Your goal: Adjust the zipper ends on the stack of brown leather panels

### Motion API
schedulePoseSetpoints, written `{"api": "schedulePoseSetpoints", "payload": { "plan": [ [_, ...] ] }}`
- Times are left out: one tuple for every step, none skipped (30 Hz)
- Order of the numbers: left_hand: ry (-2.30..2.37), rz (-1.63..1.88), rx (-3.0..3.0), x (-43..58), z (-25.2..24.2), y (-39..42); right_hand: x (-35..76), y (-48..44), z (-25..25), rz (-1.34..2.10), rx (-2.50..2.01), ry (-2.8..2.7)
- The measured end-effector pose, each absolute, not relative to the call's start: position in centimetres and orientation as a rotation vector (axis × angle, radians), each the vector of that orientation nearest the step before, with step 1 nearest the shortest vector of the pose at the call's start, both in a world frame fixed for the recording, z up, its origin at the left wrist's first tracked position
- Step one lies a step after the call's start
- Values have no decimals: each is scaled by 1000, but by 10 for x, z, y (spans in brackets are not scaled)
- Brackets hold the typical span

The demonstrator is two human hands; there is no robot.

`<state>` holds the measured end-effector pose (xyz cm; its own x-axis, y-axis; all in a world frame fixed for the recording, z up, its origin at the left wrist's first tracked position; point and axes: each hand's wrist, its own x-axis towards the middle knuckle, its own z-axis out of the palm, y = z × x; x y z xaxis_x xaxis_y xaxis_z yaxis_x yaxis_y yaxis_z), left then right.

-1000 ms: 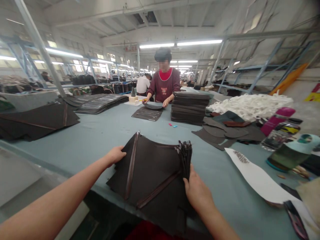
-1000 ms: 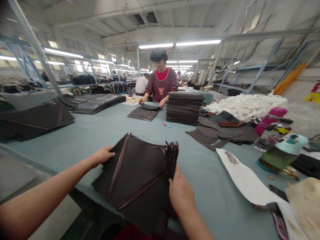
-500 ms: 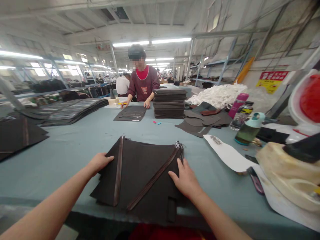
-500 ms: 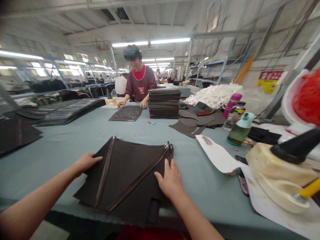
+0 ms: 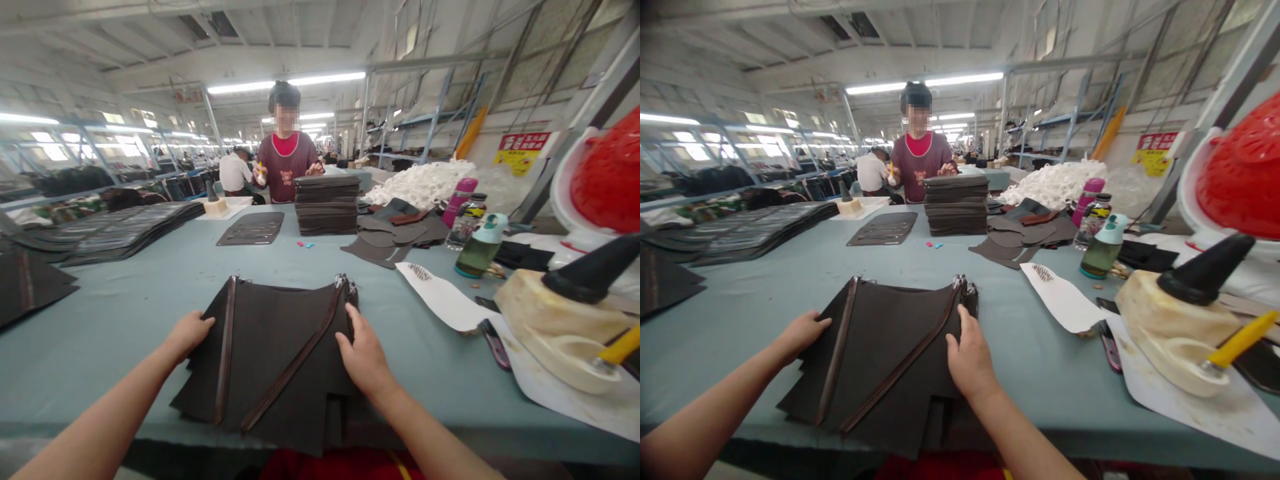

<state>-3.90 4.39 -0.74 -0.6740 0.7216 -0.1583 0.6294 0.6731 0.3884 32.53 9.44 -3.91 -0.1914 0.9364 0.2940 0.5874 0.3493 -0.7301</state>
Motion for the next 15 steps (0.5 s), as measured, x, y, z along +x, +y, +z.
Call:
{"api": "schedulePoseSetpoints", "payload": {
  "plan": [
    [2575,454,1052,-38,-7,44,326,96,-40,693,-1374,-1812],
    [2555,474,1031,-37,-6,43,327,99,-41,784,-1425,-1746],
    [2529,498,1008,-36,-5,42,328,101,-43,875,-1470,-1695],
    [2498,525,985,-34,-4,41,330,103,-45,960,-1491,-1665],
    [2462,556,962,-33,-3,39,331,104,-48,1037,-1487,-1639],
    [2423,591,939,-32,-2,37,332,105,-50,1106,-1469,-1608],
    [2381,627,916,-31,-2,35,333,106,-53,1168,-1442,-1577],
    [2339,663,893,-31,-2,33,334,105,-55,1230,-1412,-1549],
    [2302,695,871,-31,-2,31,335,105,-56,1291,-1377,-1526],
    [2268,723,851,-32,-2,30,336,104,-57,1352,-1340,-1508],
    [2239,746,830,-32,-3,28,337,104,-58,1411,-1304,-1493],
    [2212,761,811,-33,-3,26,339,103,-58,1465,-1271,-1481],
    [2187,771,792,-34,-4,23,341,103,-59,1510,-1246,-1466],
    [2163,777,774,-34,-4,21,342,103,-59,1541,-1230,-1456],
    [2140,779,758,-34,-5,19,344,103,-60,1559,-1223,-1456]
  ]
}}
